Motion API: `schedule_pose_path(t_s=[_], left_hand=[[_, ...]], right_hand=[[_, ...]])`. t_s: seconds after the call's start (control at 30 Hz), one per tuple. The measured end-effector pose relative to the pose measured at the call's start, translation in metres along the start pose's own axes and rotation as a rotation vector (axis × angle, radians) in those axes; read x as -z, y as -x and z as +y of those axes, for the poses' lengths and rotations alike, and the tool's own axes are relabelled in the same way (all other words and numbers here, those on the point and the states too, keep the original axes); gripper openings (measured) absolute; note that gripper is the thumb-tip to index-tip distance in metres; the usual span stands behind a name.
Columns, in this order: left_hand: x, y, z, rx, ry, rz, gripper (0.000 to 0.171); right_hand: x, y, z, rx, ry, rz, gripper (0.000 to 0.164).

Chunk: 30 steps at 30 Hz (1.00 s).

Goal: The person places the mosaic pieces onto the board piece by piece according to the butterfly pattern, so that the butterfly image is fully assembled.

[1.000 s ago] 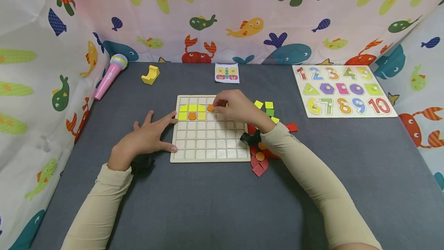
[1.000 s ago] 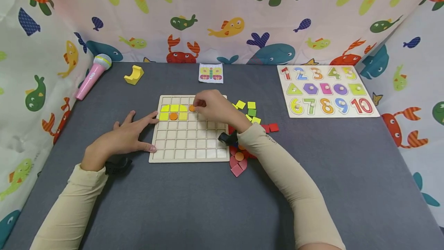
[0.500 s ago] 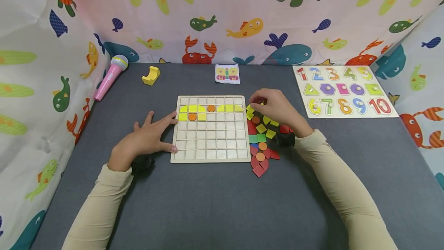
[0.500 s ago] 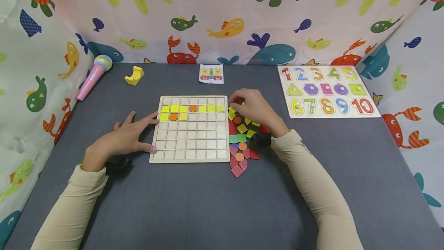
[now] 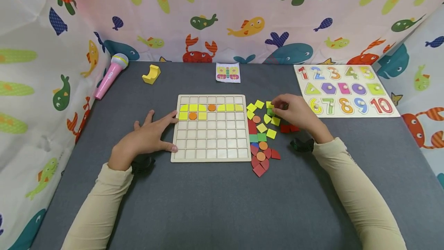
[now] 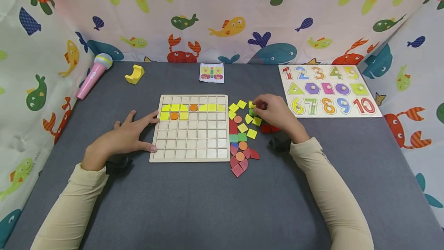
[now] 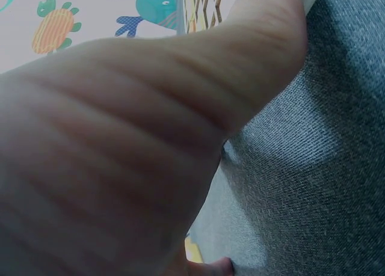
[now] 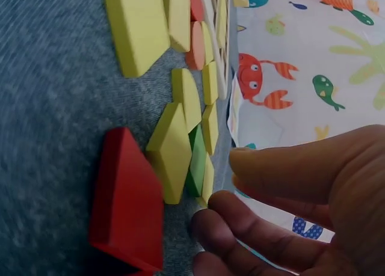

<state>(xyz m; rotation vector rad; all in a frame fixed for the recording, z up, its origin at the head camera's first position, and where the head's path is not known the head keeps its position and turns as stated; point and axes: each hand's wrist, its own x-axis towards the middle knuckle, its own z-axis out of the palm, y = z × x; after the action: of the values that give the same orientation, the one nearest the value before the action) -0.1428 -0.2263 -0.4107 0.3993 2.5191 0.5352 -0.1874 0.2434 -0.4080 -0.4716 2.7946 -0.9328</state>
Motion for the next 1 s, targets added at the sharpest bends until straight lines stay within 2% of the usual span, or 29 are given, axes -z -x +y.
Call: schedule_pose_path(t_s=[0.3,0.73,1.0], left_hand=[[0.0,0.0,0.0,-0.009,-0.001,0.003,0.116],[-0.001,-0.002,-0.002,-0.006,-0.006,0.002,0.115],[-0.001,-0.001,-0.001,-0.01,-0.009,0.003,0.115]], right_hand=[[-0.006,-0.002,0.006,0.02,0.014,-0.063,0.024],[-0.012,-0.004,0.003,-0.007,0.021,-0.06,0.029],[-0.012,-0.002,0.0,0.02,0.007,-0.02,0.015]])
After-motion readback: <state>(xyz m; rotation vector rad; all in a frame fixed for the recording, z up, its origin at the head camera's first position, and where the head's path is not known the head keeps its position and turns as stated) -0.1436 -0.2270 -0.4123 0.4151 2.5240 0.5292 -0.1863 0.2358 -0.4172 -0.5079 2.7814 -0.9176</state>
